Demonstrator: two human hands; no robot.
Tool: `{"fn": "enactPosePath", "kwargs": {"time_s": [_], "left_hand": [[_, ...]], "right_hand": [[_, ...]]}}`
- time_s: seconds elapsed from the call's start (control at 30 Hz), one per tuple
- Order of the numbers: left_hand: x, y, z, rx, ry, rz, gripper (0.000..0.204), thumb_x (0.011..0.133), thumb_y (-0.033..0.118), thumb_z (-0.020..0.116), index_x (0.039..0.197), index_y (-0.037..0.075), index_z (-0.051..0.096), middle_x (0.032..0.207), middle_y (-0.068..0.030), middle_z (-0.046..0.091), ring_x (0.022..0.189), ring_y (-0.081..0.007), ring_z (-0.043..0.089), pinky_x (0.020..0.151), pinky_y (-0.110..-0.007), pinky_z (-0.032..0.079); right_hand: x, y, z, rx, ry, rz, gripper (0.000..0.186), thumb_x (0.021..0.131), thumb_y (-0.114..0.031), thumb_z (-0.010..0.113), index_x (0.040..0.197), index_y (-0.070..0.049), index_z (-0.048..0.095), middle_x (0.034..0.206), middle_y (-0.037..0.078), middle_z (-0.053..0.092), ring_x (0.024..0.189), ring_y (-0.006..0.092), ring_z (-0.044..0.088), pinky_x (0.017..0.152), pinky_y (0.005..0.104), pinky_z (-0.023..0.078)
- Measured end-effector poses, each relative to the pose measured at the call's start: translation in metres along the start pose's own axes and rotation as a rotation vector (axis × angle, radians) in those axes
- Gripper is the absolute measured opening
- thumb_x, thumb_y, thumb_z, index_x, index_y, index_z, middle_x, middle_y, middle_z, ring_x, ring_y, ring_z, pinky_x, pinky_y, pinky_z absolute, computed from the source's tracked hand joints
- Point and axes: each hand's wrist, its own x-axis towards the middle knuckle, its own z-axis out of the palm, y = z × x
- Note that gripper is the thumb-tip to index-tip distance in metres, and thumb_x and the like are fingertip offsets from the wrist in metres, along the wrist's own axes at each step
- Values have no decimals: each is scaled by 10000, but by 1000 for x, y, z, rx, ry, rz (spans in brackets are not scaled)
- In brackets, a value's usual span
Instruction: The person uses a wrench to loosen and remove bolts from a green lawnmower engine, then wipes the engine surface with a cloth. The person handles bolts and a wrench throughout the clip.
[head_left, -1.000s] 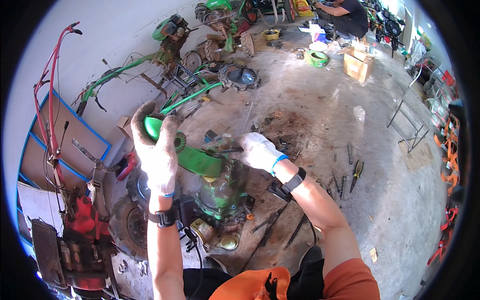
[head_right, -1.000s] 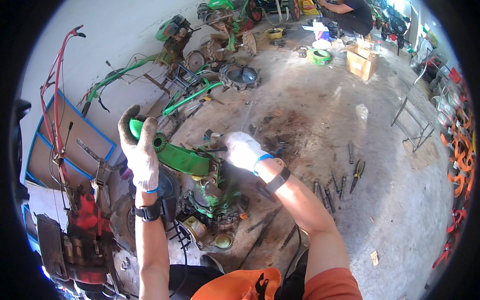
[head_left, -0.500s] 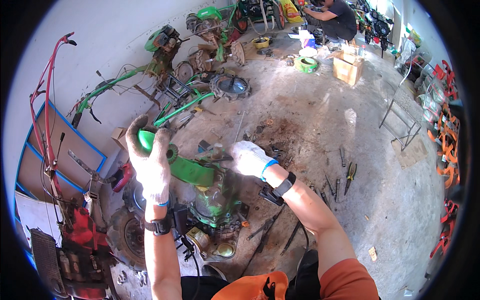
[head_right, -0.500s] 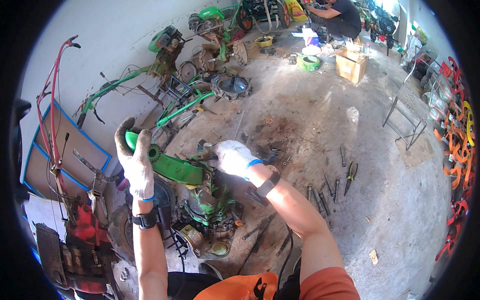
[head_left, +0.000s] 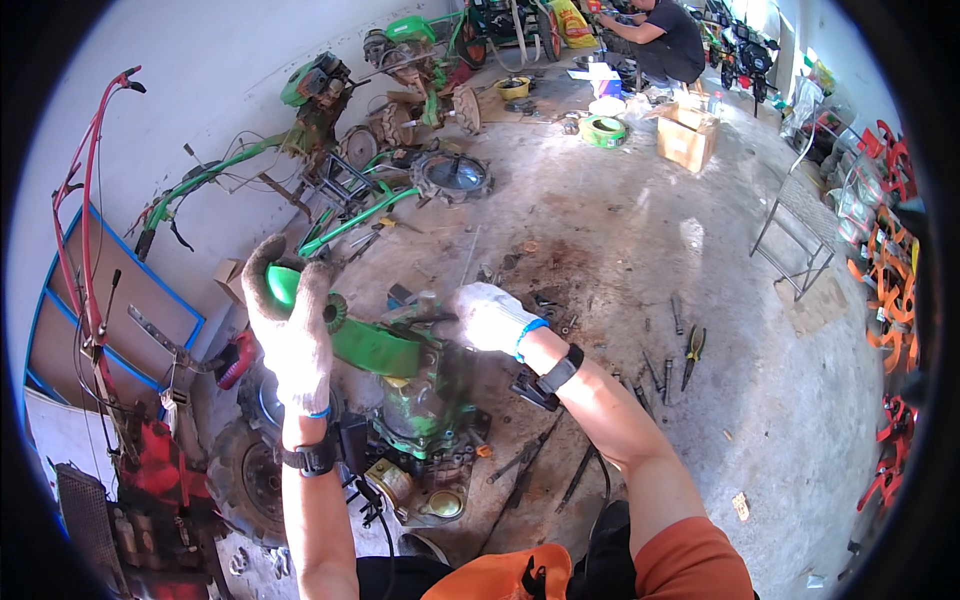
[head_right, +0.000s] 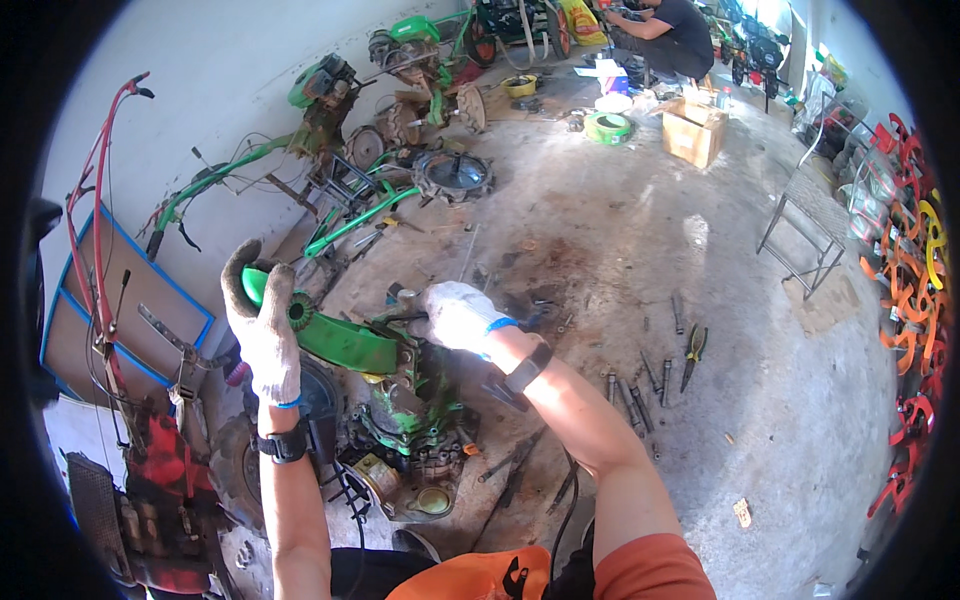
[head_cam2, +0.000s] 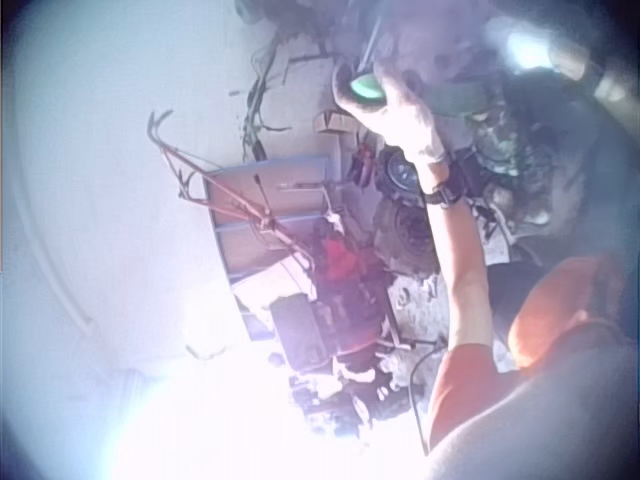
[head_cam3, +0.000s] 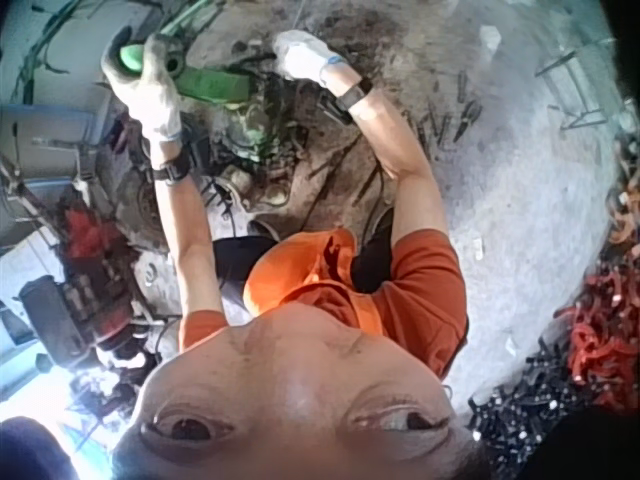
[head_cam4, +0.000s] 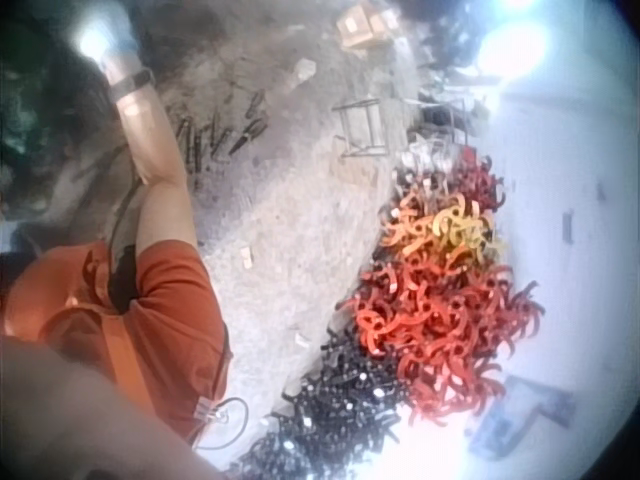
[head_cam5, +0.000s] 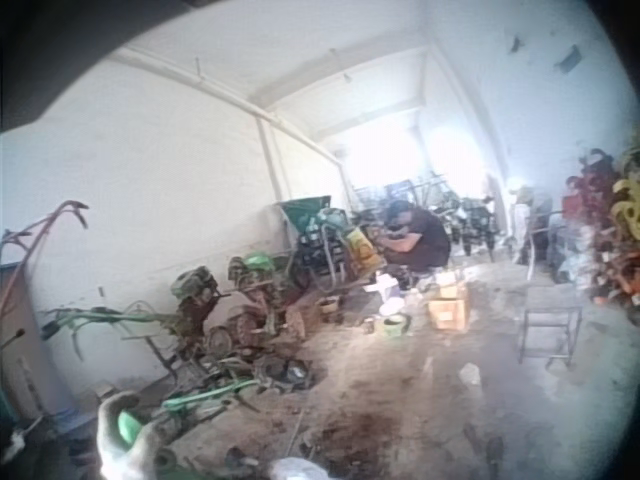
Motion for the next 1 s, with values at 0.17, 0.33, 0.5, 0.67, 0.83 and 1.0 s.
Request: {"fn": "enactPosePath", "kwargs": {"time_s": [0.17,0.33,0.5,0.67,0.83,1.0], "left_hand": [[2,-2,0,-28,4,-2,527,1005,34,760,1503,59,590,1153,-38,651,906,-134,678,698,-283,596],[2,-5,-2,-75,3,-47,514,1001,37,763,1489,59,607,1155,-35,652,934,-131,670,729,-285,594],[3,-6,-2,8,10,17,523,998,46,772,1492,59,602,1160,-42,660,916,-131,674,723,-294,591],[2,-3,-1,-21,9,-5,538,995,37,772,1500,57,591,1139,-46,664,901,-138,686,717,-297,592],[2,-3,0,-32,14,-21,536,997,24,764,1503,57,590,1129,-47,669,912,-146,697,711,-296,592],[1,-3,-1,-25,8,-1,535,1003,34,767,1506,57,589,1160,-51,662,921,-149,705,709,-300,599]], "right_hand": [[7,9,8,109,-51,-53,343,989,-318,776,1238,-86,816,1068,246,798,1089,447,761,942,536,598],[-1,6,-2,187,54,-132,343,998,-342,775,1229,-93,822,1053,230,804,1074,437,764,935,530,599],[1,-1,-7,-66,-82,91,443,987,-385,794,1203,2,801,1065,266,795,1045,436,771,910,521,609],[11,8,9,13,-6,-50,400,980,-364,800,1093,19,812,992,262,795,1005,441,775,905,516,612],[7,9,2,115,25,-82,375,975,-381,793,1024,-10,827,955,240,798,985,443,779,909,520,608],[1,0,-11,31,-111,118,422,968,-428,785,1010,-10,826,971,241,798,975,447,775,909,522,603]]}}
